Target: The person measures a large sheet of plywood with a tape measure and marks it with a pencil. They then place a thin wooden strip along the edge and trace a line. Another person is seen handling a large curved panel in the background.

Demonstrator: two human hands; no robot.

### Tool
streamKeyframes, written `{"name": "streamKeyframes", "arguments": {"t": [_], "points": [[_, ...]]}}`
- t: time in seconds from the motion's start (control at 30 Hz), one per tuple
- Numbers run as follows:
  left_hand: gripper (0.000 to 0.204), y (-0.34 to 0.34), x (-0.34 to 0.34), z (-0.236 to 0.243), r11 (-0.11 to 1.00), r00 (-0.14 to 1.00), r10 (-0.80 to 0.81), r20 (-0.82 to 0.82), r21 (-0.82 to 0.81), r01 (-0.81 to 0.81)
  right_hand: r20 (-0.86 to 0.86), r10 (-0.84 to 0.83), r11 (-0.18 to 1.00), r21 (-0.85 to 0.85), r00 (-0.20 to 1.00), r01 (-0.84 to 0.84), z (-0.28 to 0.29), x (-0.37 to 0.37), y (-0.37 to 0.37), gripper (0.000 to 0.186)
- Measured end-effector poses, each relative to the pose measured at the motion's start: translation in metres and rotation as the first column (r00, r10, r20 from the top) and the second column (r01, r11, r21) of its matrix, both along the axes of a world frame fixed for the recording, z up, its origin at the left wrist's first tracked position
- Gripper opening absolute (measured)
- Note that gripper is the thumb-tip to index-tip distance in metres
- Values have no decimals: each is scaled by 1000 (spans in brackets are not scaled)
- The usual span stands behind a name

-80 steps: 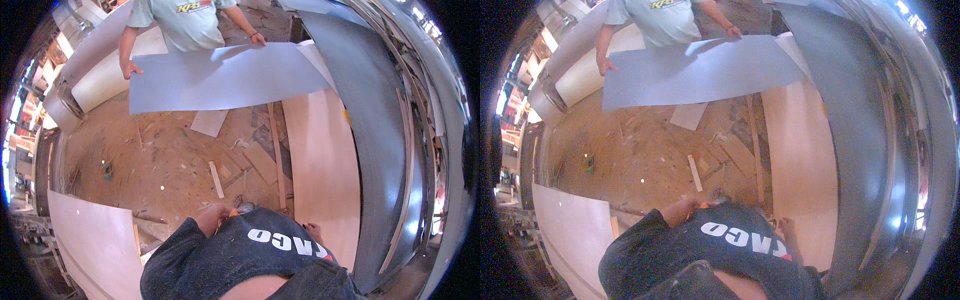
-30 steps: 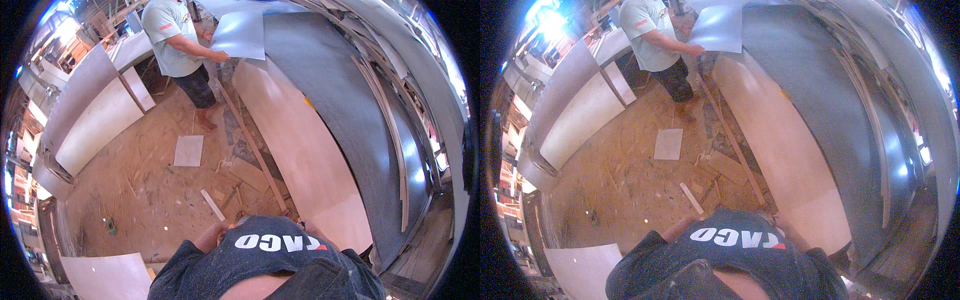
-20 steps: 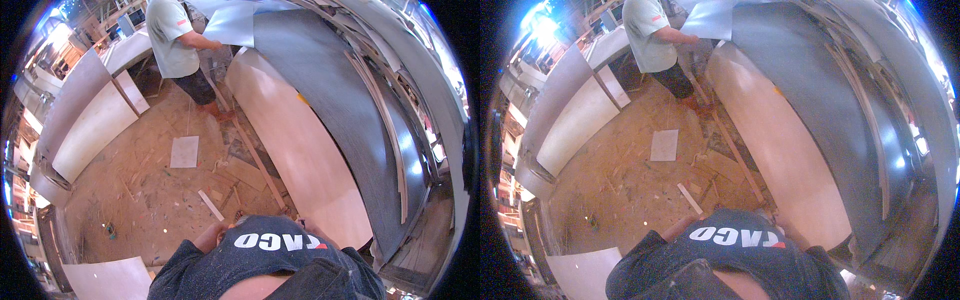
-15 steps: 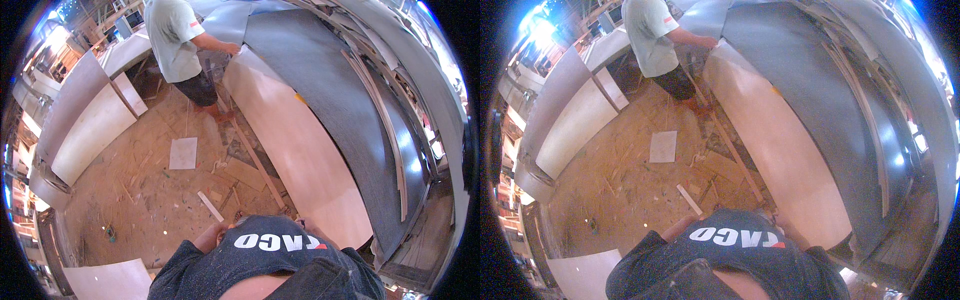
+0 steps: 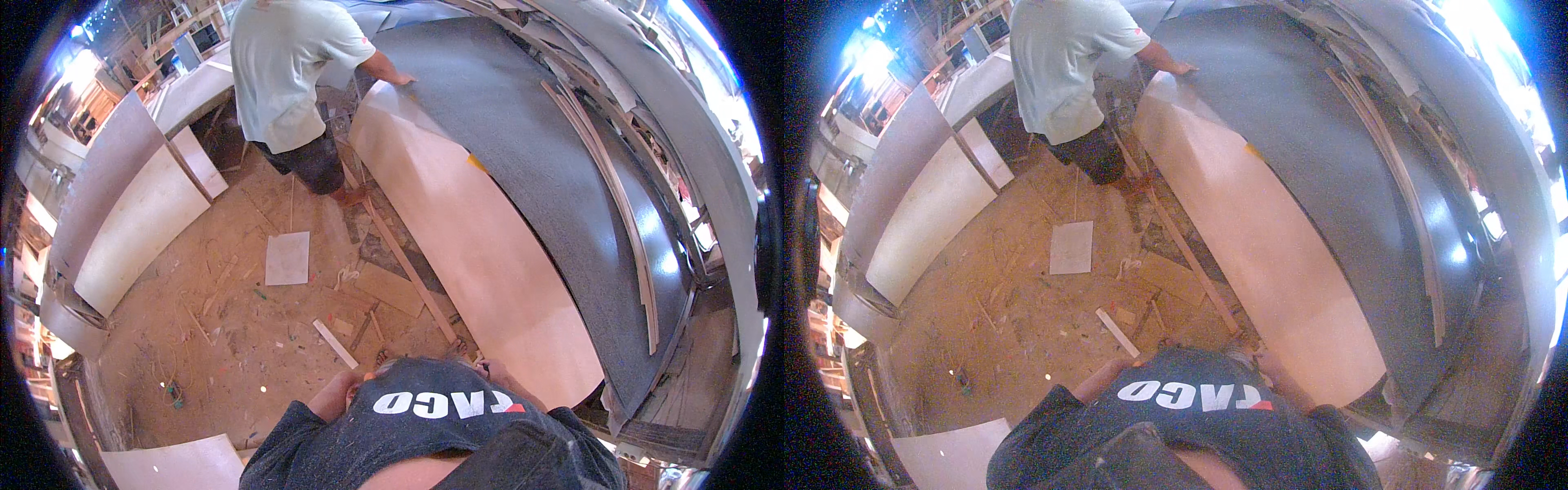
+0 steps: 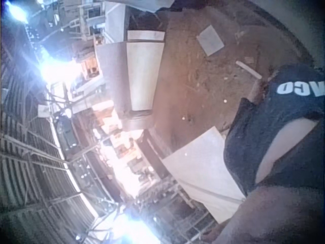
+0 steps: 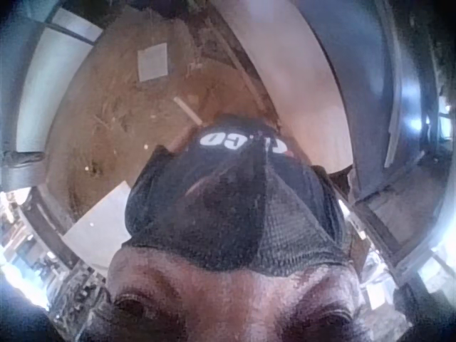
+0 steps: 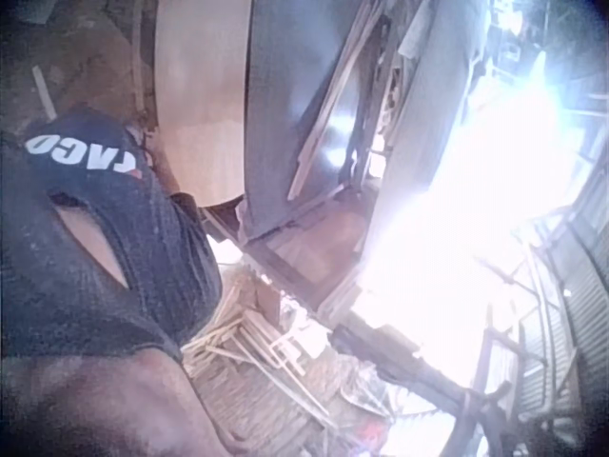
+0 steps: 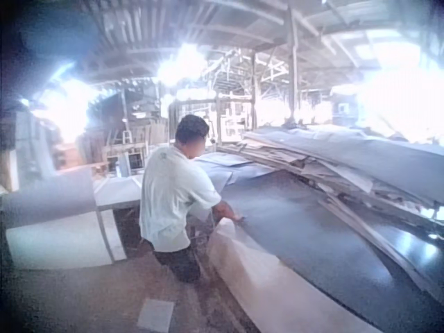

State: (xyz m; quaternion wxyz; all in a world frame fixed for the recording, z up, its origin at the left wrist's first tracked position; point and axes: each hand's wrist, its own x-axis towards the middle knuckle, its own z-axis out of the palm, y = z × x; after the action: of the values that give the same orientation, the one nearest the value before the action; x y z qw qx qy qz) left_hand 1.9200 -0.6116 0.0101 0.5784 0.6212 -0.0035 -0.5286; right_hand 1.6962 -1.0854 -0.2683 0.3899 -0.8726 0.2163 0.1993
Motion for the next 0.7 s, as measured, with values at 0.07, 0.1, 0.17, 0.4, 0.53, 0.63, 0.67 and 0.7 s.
{"name": "streamKeyframes", "arguments": {"t": [0.07,0.1,0.17,0.4,0.53,0.63,0.67,0.7], "points": [[23,5,-3,2,999,1000,24,9,29,-24,-22,20,997,72,1000,-18,21,24,16,39],[22,6,-5,4,999,999,32,6,31,-32,-37,27,995,100,999,-24,35,32,21,38],[21,2,-1,4,1000,1000,11,1,-2,-10,-64,38,998,61,997,-34,15,17,7,36],[19,5,-5,13,999,999,48,6,-21,-48,40,48,986,160,998,-53,11,25,5,31],[17,-13,1,58,999,995,34,92,-8,-33,58,63,989,132,996,-70,-17,12,-5,32],[18,7,-7,24,998,993,64,97,2,-64,-11,-62,945,320,998,62,2,33,19,35],[18,4,0,13,997,997,60,44,-48,-57,8,-173,946,279,985,164,-30,7,7,36],[18,3,2,17,992,995,95,-37,-85,-98,48,-266,935,257,963,246,-53,-7,-5,37]]}}
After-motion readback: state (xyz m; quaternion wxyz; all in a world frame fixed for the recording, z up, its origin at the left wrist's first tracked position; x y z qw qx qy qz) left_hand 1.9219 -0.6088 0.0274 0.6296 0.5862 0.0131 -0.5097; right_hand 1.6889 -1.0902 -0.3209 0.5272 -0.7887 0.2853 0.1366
